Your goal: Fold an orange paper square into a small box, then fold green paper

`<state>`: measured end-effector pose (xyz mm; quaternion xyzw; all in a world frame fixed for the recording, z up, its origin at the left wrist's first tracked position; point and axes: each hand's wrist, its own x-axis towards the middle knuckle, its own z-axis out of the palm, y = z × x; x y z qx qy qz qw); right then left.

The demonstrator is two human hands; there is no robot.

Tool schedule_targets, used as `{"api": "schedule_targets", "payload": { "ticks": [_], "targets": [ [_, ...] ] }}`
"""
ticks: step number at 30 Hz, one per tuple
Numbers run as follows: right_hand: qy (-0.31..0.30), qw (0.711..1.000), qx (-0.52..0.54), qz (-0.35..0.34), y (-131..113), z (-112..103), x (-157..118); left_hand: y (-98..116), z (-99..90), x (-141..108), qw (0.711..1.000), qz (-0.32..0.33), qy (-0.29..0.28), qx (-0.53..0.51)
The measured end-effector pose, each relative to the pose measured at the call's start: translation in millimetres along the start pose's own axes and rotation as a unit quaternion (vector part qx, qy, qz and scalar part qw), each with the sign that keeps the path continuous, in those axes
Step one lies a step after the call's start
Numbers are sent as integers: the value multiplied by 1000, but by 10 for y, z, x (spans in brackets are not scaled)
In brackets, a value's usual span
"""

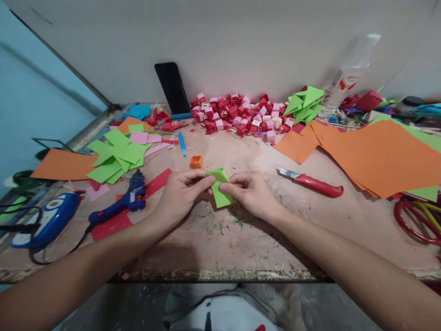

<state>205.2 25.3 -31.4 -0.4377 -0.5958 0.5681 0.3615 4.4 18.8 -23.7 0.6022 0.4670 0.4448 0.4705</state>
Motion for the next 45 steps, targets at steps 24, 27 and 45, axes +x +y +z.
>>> {"api": "schedule_targets", "payload": {
  "ticks": [24, 27, 45],
  "targets": [
    [9, 997, -13, -70, 54, -36, -7, 73, -4, -5, 997, -11, -67, 34],
    [14, 998, 12, -65, 60, -20, 4, 53, -24, 22, 997, -31, -76, 13],
    [7, 999, 42, -33, 15, 66, -17, 22, -41, 17, 998, 14, -37, 42]
  ]
}}
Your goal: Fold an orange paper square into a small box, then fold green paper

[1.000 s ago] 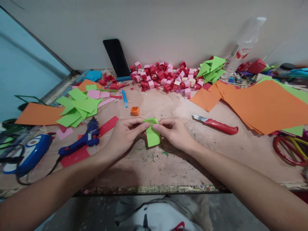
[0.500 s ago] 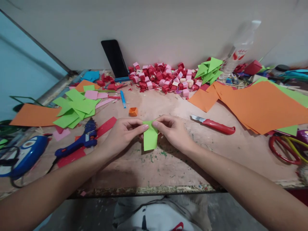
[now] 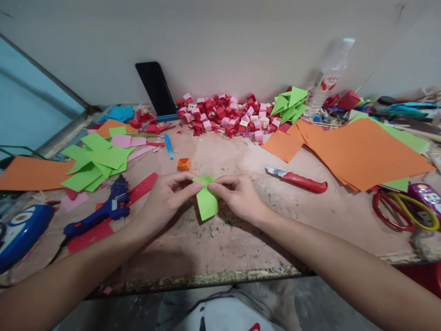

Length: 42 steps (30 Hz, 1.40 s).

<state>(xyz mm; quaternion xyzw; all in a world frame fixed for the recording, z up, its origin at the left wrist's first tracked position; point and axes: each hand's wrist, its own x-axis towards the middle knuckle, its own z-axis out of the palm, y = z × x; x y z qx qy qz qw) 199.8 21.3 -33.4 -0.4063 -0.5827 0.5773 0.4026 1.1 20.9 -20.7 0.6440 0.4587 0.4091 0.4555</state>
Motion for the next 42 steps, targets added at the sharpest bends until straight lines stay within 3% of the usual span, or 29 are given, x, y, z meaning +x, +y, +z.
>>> {"api": "schedule_targets", "payload": {
  "ticks": [4, 7, 9, 12, 14, 16, 17, 19, 21, 23, 25, 29, 33, 37, 42],
  "targets": [
    [-29, 997, -71, -22, 48, 3, -22, 16, 18, -11, 999, 16, -32, 19],
    [-46, 994, -97, -33, 79, 27, -48, 26, 4, -20, 998, 37, -19, 41],
    [-59, 993, -98, -38, 76, 43, -65, 29, -34, -3, 998, 45, 30, 31],
    [-78, 996, -41, -10, 39, 46, -76, 30, -118, 47, 985, 69, 155, 17],
    [-83, 996, 4, 17, 9, 30, -72, 37, -158, 60, 963, 117, 239, 48],
    [-92, 994, 38, 44, -14, 8, -60, 53, -162, 34, 938, 185, 272, 112],
    [-100, 992, 60, 57, -20, -1, -53, 61, -149, 7, 927, 225, 258, 151],
    [-107, 985, 112, 76, -22, -14, -33, 71, -107, -61, 905, 307, 172, 239],
    [-81, 982, 149, 77, -16, -21, -10, 71, -64, -122, 869, 378, 69, 313],
    [-41, 984, 159, 68, -15, -28, 10, 68, -42, -157, 837, 409, 13, 363],
    [-8, 988, 143, 54, -30, -39, 20, 74, -48, -165, 833, 401, -1, 382],
    [17, 998, 60, 14, -92, -64, 14, 117, -101, -128, 894, 323, 28, 309],
    [10, 1000, -12, -26, -103, -67, 0, 127, -132, -39, 961, 147, 92, 214],
    [-7, 999, -32, -31, -51, -57, -5, 84, -132, 60, 997, 9, 18, 74],
    [-19, 999, -34, -19, -15, -51, -1, 55, -114, 59, 998, -19, -35, 41]
  ]
}}
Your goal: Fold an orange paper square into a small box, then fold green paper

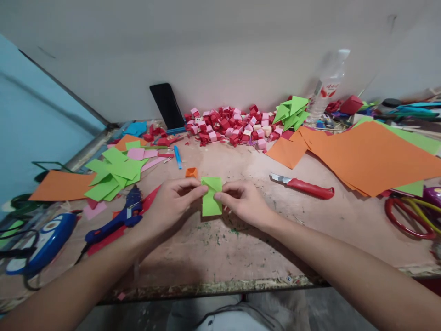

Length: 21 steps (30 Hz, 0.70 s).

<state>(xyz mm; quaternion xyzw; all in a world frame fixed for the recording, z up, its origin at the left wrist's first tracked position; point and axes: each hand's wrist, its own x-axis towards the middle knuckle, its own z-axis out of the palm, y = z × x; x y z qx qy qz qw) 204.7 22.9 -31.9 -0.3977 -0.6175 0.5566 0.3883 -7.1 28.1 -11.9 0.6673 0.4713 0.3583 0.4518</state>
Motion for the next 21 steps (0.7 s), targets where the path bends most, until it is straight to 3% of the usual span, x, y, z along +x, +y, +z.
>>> {"api": "schedule_targets", "payload": {
  "ticks": [21],
  "targets": [
    [12, 1000, -16, 1, 44, -10, 17, -30, 65, -31, 1000, 12, -18, 19]
  ]
}}
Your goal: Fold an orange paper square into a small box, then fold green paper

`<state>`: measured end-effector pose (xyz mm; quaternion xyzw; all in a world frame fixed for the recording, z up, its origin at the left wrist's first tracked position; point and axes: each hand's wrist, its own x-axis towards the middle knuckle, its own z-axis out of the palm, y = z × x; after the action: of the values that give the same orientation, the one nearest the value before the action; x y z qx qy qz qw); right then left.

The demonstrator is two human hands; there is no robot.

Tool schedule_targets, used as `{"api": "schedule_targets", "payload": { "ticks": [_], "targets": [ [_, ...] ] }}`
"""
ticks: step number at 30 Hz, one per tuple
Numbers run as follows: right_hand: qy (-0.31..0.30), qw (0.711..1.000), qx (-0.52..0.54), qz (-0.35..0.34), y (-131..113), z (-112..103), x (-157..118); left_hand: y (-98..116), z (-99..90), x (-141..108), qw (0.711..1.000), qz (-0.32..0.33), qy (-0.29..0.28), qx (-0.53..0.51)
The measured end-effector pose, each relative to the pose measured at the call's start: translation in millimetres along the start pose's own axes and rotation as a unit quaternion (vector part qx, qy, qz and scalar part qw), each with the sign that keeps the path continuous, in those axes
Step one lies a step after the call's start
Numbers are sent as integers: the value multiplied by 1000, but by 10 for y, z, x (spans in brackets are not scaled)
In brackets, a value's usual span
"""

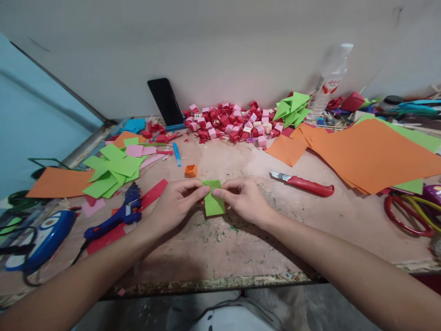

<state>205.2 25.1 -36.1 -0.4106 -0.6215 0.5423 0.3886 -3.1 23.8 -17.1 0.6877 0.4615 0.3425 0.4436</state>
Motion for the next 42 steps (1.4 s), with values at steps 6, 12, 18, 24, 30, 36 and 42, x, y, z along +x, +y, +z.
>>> {"api": "schedule_targets", "payload": {
  "ticks": [6, 12, 18, 24, 30, 36, 42],
  "targets": [
    [-29, 999, 29, 14, -49, -36, -2, 23, 1, -9, 998, 23, 2, 50],
    [-19, 999, -34, -3, -60, -62, 8, 44, 15, -21, 998, 29, 8, 51],
    [0, 998, -69, -11, -83, -59, -2, 16, 21, 11, 999, 29, -12, 14],
    [10, 1000, -27, 7, -48, -53, 4, 1, 26, 0, 999, 21, -24, 15],
    [9, 999, 44, 20, -58, -43, 11, 50, 46, -25, 998, 32, -14, 44],
    [0, 996, 85, 10, -71, -6, 9, 56, 47, -33, 998, 41, 36, 26],
    [15, 999, 42, 3, -109, -29, 17, 45, 47, -50, 995, 58, 80, 22]
  ]
}}
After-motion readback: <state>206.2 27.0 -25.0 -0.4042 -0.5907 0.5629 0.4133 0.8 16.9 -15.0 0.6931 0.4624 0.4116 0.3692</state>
